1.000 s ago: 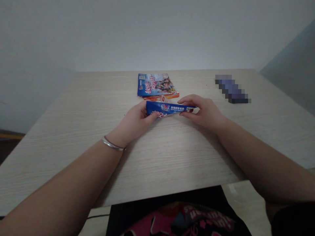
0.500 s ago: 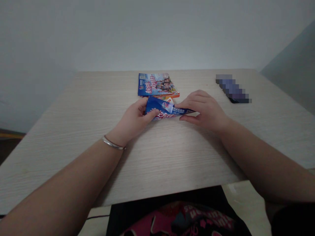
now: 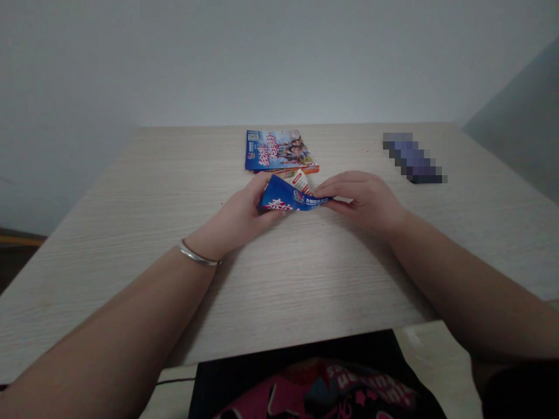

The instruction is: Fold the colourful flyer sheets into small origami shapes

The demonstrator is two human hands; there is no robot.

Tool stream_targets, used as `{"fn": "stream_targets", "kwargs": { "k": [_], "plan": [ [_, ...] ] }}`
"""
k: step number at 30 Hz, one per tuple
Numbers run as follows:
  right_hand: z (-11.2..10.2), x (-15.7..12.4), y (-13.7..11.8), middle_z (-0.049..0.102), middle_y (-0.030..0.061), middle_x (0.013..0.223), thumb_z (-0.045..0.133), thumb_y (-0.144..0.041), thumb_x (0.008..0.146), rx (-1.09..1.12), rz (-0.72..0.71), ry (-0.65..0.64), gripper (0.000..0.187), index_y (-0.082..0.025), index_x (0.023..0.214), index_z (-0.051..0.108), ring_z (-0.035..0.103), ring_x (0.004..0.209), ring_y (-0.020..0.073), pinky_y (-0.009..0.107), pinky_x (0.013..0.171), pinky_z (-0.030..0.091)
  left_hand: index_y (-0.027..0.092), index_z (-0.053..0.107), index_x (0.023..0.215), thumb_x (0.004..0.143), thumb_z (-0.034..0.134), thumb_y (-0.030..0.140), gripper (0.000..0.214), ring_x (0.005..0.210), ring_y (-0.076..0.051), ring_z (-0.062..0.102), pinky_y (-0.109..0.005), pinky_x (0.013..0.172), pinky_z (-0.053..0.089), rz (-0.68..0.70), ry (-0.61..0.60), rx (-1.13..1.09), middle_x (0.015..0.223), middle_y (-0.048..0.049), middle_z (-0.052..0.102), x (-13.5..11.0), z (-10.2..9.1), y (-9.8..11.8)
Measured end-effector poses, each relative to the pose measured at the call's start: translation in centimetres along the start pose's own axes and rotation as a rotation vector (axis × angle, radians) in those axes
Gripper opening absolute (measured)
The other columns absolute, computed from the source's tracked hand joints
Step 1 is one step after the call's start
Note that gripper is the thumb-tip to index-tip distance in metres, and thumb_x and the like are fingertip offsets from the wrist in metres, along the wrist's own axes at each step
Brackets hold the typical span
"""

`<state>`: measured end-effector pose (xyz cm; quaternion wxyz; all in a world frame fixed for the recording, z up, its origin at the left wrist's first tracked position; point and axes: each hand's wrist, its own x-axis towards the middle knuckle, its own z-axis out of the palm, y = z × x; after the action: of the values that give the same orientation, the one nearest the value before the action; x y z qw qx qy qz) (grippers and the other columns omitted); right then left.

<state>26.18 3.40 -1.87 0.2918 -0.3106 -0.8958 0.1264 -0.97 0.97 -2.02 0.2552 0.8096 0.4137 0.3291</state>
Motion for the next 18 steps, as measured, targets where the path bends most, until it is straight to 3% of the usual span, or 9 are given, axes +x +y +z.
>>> {"fn": "stream_targets", "kwargs": {
  "k": [4, 7, 10, 14, 18],
  "plan": [
    [0.22, 0.19, -0.41, 0.072, 0.0021, 0.122, 0.059, -0.03, 0.095, -0.024, -0.062, -0.017, 0.02, -0.031, 0.105, 0.077, 0.068, 0.105, 0.0196, 0.035, 0.091, 0.053, 0.019, 0.063, 0.112, 0.089, 0.065, 0.036, 0.029, 0.095, -0.021, 0.067, -0.034, 0.087, 0.055, -0.033, -0.037, 0.043, 0.11, -0.0057, 0.072, 0.08, -0.02, 0.02],
    [0.12, 0.42, -0.59, 0.074, 0.001, 0.116, 0.061, -0.03, 0.094, -0.146, -0.107, -0.063, 0.018, -0.033, 0.102, 0.078, 0.066, 0.104, 0.0215, 0.04, 0.095, 0.051, 0.019, 0.066, 0.107, 0.089, 0.063, 0.032, 0.022, 0.098, -0.021, 0.067, -0.034, 0.091, 0.053, 0.003, -0.067, 0.07, 0.11, -0.0052, 0.073, 0.11, -0.08, 0.0],
    [0.0, 0.6, -0.57, 0.077, 0.0003, 0.109, 0.062, -0.029, 0.095, -0.175, -0.199, -0.113, 0.018, -0.033, 0.102, 0.077, 0.065, 0.108, 0.0226, 0.043, 0.1, 0.049, 0.019, 0.068, 0.098, 0.091, 0.061, 0.028, 0.014, 0.108, -0.022, 0.065, -0.038, 0.101, 0.049, 0.102, -0.079, 0.118, 0.11, -0.0059, 0.073, 0.22, -0.24, -0.16],
    [0.28, 0.61, -0.41, 0.076, 0.0006, 0.116, 0.06, -0.019, 0.093, -0.164, -0.321, -0.125, 0.023, -0.027, 0.108, 0.075, 0.06, 0.122, 0.0228, 0.043, 0.105, 0.048, 0.019, 0.07, 0.091, 0.093, 0.058, 0.025, 0.013, 0.111, -0.023, 0.064, -0.042, 0.106, 0.047, 0.247, -0.082, 0.13, 0.107, -0.0055, 0.074, 0.43, -0.49, -0.54],
    [0.52, 0.43, -0.7, 0.073, 0.0071, 0.122, 0.063, -0.022, 0.089, -0.222, -0.274, -0.163, 0.031, -0.019, 0.119, 0.069, 0.062, 0.119, 0.0243, 0.041, 0.103, 0.05, 0.02, 0.071, 0.092, 0.092, 0.059, 0.022, 0.011, 0.109, -0.02, 0.065, -0.04, 0.106, 0.046, 0.308, -0.067, 0.113, 0.105, -0.0044, 0.075, 0.52, -0.67, -0.74]
  ]
}}
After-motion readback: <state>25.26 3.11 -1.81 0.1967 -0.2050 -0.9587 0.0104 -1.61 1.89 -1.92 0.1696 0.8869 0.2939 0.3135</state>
